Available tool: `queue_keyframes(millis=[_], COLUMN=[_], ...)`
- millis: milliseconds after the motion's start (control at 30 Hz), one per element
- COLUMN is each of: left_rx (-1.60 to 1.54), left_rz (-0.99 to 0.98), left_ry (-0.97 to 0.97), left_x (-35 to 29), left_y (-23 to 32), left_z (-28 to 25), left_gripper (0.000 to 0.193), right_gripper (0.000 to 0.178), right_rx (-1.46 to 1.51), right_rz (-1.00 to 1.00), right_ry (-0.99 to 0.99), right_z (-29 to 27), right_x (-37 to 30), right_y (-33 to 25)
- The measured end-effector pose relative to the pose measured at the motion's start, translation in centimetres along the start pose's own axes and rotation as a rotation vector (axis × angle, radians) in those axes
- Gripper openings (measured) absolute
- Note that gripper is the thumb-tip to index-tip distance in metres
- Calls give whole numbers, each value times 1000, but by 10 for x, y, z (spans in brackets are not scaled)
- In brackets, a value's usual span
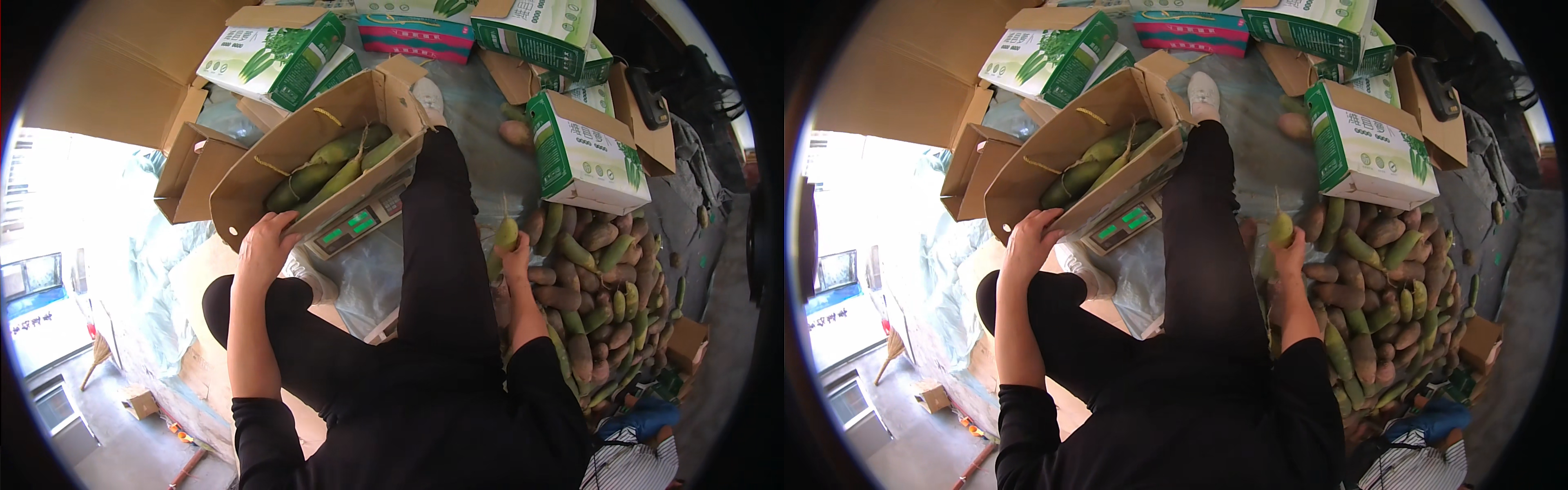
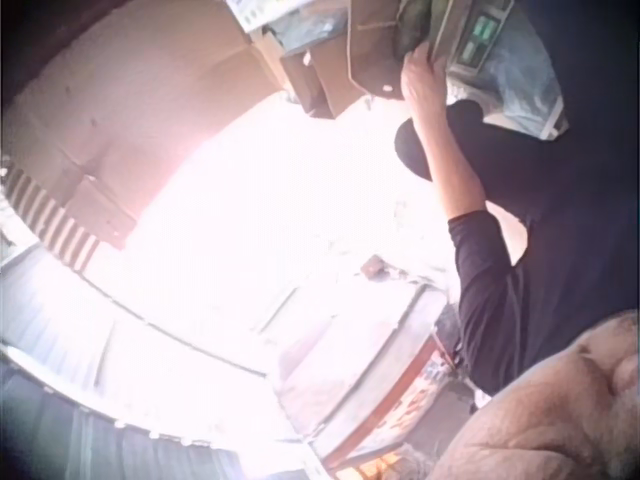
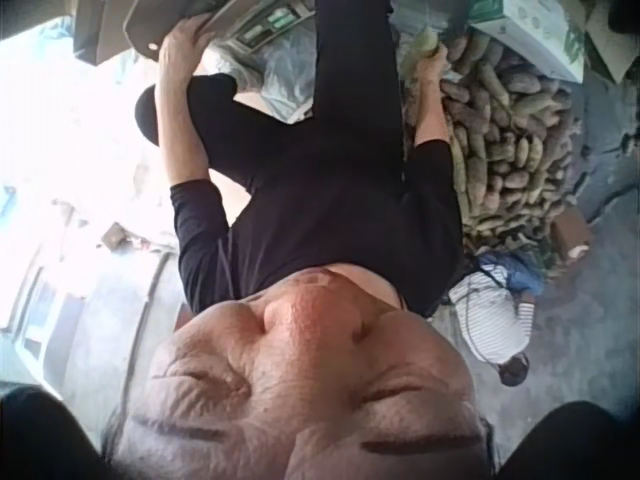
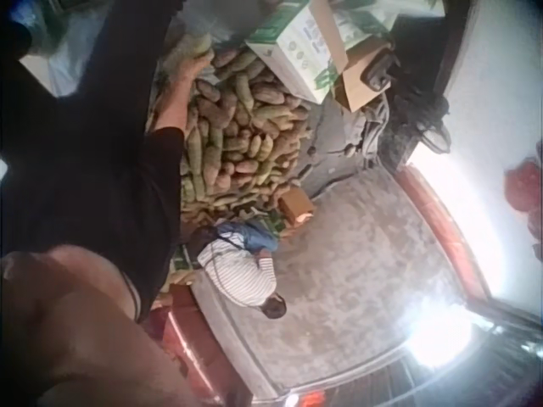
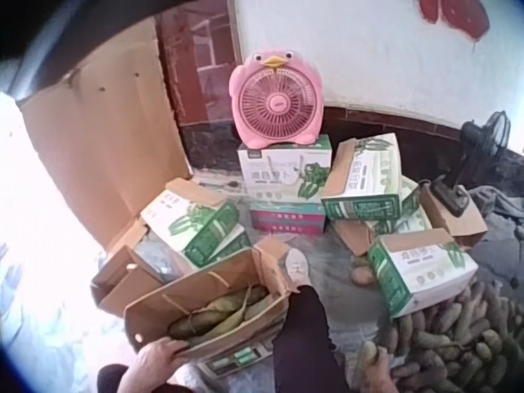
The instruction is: Packing and weighing vegetables into cardboard boxes for shipping.
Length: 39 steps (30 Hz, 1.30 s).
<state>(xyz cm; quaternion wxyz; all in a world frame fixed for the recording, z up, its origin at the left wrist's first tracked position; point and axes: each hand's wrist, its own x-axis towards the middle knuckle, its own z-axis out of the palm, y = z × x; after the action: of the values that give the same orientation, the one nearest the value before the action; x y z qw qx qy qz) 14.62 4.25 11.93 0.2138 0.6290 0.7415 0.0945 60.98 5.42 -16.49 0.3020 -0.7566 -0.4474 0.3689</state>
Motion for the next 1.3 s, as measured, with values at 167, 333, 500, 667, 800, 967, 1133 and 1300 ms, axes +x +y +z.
queue_keyframes(millis=[167, 333, 500, 667, 800, 967, 1133, 1300], left_rx=[13, 2, -13, 18, -23, 14, 2, -59], left_rz=[-22, 1, -18, 2, -1, 31, 85, 69], left_ry=[-11, -2, -14, -24, -29, -15, 46, 5], left_x=[-6, -8, -11, -10, -8, -12, -7, -3], left_y=[-2, -5, -4, -5, -2, -17, -19, -26], left_z=[-3, -3, -5, -4, -3, 1, -1, 5], left_gripper=[34, 34, 34, 34, 35, 35, 36, 36], right_gripper=[62, 64, 56, 55, 53, 36, 27, 24], right_rx=[272, 396, 498, 219, -259, 66, 210, -70], right_rz=[-330, -628, -968, -1367, -1369, -1097, -502, -229], right_ry=[-34, -15, -84, -18, -5, -134, -208, -75], right_z=[-39, -60, -27, 33, 69, 43, -16, -64], right_x=[20, -9, -41, -63, -60, -33, 6, 0], right_y=[-139, -305, -403, -436, -408, -365, -252, -91])
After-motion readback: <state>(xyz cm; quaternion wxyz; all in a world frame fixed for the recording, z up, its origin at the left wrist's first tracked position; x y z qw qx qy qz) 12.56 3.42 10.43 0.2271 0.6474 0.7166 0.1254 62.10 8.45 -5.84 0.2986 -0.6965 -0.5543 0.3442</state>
